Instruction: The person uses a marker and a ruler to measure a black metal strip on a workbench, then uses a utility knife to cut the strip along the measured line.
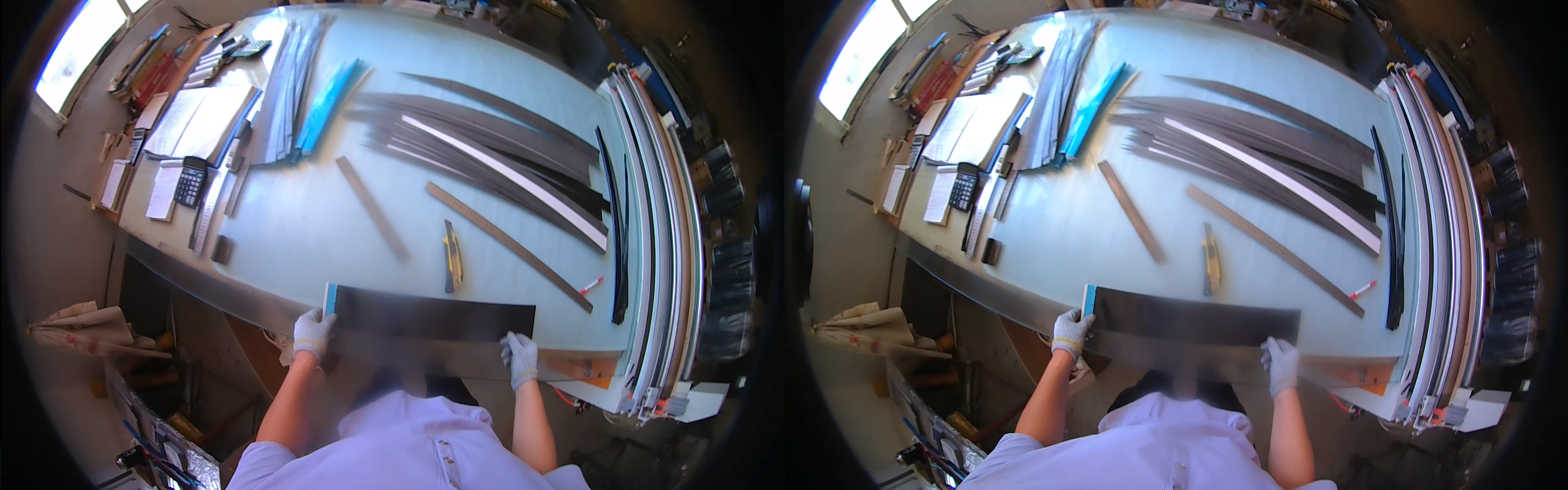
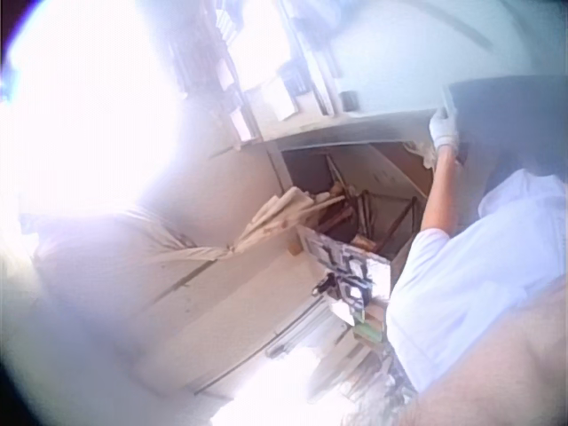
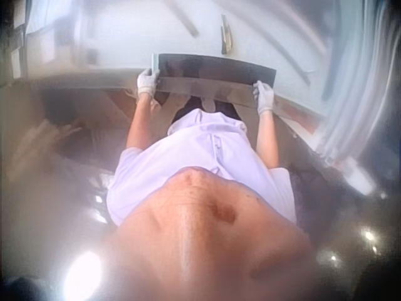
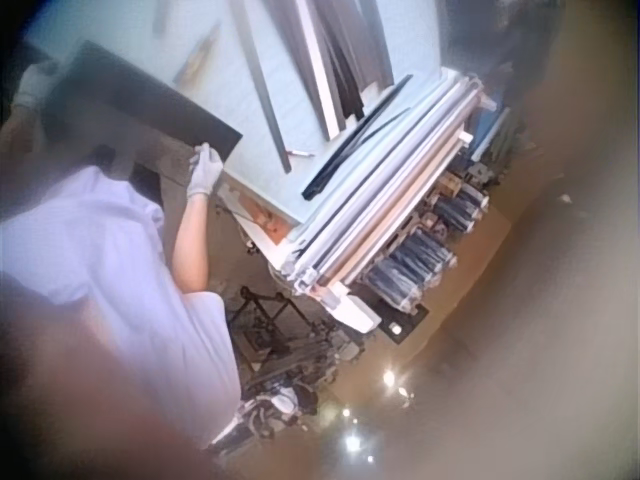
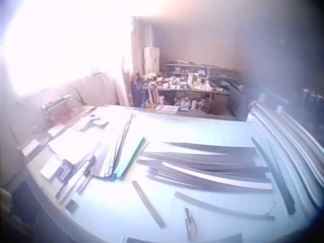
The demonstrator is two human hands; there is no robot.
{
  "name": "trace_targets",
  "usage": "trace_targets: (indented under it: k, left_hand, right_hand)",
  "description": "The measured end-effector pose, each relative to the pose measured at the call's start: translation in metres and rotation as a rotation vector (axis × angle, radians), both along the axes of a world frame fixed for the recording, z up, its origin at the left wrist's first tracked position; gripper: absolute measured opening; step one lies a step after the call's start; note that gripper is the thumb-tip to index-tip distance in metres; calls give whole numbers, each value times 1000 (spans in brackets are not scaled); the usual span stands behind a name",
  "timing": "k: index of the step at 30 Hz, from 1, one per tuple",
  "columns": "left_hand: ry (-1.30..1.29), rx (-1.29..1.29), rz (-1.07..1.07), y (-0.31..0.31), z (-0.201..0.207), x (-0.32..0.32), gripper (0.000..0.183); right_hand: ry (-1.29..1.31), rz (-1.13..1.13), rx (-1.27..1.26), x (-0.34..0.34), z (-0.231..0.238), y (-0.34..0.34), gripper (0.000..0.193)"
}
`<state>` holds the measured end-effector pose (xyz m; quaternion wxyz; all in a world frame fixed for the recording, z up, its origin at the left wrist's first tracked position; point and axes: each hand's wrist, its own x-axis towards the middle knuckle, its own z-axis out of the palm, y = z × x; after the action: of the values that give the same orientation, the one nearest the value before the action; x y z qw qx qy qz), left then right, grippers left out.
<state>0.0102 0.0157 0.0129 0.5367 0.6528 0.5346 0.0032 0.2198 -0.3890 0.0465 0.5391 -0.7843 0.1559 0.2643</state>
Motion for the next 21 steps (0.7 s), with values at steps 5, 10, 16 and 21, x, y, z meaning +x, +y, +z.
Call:
trace_targets:
  k: [5,10,16,21]
  left_hand:
    - [103,4,-170,-9,-1,13,33]
    - [166,68,-139,-17,24,22,40]
    - [153,588,-181,-12,21,22,36]
    - [185,731,-240,-19,23,42,36]
  right_hand:
    - [-416,230,-112,25,-23,60,22]
    - [-468,602,-581,47,1,155,63]
    - [-593,696,-717,69,-7,194,60]
    - [-765,780,-770,101,-30,172,56]
